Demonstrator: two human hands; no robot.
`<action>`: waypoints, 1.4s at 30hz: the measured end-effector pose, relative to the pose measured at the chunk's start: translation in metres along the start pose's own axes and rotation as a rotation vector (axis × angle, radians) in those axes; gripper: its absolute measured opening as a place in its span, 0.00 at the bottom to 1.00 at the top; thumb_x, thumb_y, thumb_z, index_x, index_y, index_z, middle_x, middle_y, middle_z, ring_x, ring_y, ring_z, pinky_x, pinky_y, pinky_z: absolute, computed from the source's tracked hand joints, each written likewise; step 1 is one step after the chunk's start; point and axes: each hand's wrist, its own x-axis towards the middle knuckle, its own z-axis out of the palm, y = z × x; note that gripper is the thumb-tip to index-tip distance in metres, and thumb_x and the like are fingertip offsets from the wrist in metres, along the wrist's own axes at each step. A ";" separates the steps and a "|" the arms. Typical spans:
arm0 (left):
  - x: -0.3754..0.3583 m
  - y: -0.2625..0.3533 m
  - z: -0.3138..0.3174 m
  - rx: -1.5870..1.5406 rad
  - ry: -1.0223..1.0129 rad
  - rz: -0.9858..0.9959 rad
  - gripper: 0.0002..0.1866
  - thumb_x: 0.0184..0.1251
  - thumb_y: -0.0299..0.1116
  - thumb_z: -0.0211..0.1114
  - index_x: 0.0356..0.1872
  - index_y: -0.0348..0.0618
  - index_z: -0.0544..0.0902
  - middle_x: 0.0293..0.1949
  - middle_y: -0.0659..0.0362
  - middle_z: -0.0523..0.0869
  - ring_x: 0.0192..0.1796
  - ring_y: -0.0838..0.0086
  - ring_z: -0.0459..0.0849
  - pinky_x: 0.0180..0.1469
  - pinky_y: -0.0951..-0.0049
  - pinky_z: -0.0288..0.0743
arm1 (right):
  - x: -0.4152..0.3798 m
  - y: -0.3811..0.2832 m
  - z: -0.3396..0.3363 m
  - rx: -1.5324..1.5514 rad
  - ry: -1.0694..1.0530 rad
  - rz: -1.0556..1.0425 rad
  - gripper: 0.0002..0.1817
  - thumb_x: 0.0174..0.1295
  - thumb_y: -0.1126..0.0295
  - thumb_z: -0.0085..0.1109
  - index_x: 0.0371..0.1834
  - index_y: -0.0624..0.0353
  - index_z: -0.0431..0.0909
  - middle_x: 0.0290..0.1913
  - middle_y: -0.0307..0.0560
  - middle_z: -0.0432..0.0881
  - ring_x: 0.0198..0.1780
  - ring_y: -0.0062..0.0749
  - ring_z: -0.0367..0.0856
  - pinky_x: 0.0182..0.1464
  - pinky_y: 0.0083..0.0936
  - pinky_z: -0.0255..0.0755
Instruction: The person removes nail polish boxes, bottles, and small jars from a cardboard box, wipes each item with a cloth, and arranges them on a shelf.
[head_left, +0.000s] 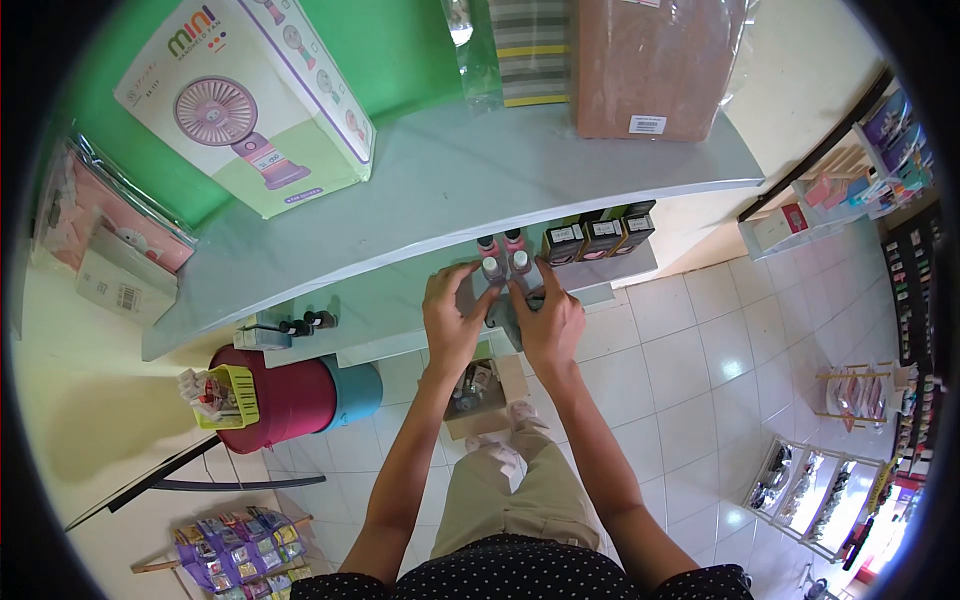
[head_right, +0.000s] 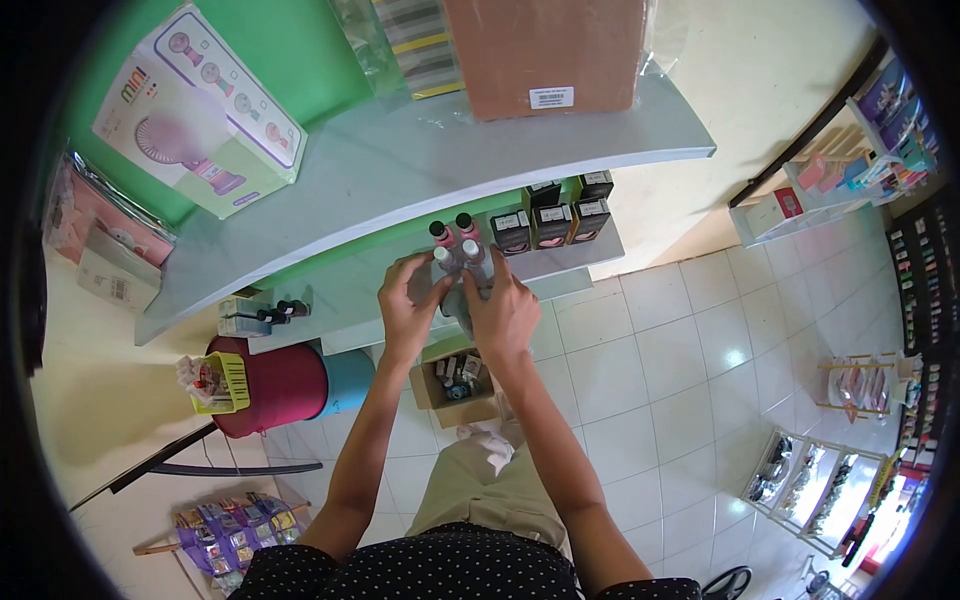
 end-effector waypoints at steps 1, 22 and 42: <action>0.002 0.000 0.001 0.049 0.000 0.010 0.18 0.45 0.25 0.68 0.40 0.38 0.77 0.39 0.54 0.80 0.43 0.66 0.77 0.46 0.71 0.68 | 0.002 0.000 0.002 -0.026 0.033 -0.028 0.22 0.48 0.58 0.61 0.46 0.54 0.74 0.22 0.51 0.79 0.23 0.45 0.79 0.25 0.32 0.71; -0.001 -0.008 0.000 0.170 -0.098 0.054 0.14 0.47 0.29 0.66 0.37 0.43 0.77 0.35 0.60 0.80 0.44 0.64 0.74 0.60 0.52 0.52 | -0.003 0.000 -0.003 -0.030 0.018 0.012 0.16 0.47 0.59 0.61 0.39 0.50 0.77 0.23 0.49 0.80 0.25 0.44 0.79 0.26 0.32 0.71; 0.062 -0.009 -0.034 -0.021 -0.242 0.087 0.19 0.58 0.40 0.58 0.45 0.37 0.74 0.39 0.48 0.79 0.43 0.58 0.76 0.45 0.65 0.69 | 0.052 -0.104 -0.167 -0.848 -0.594 -0.975 0.06 0.38 0.73 0.62 0.20 0.56 0.74 0.22 0.40 0.71 0.26 0.28 0.76 0.23 0.23 0.65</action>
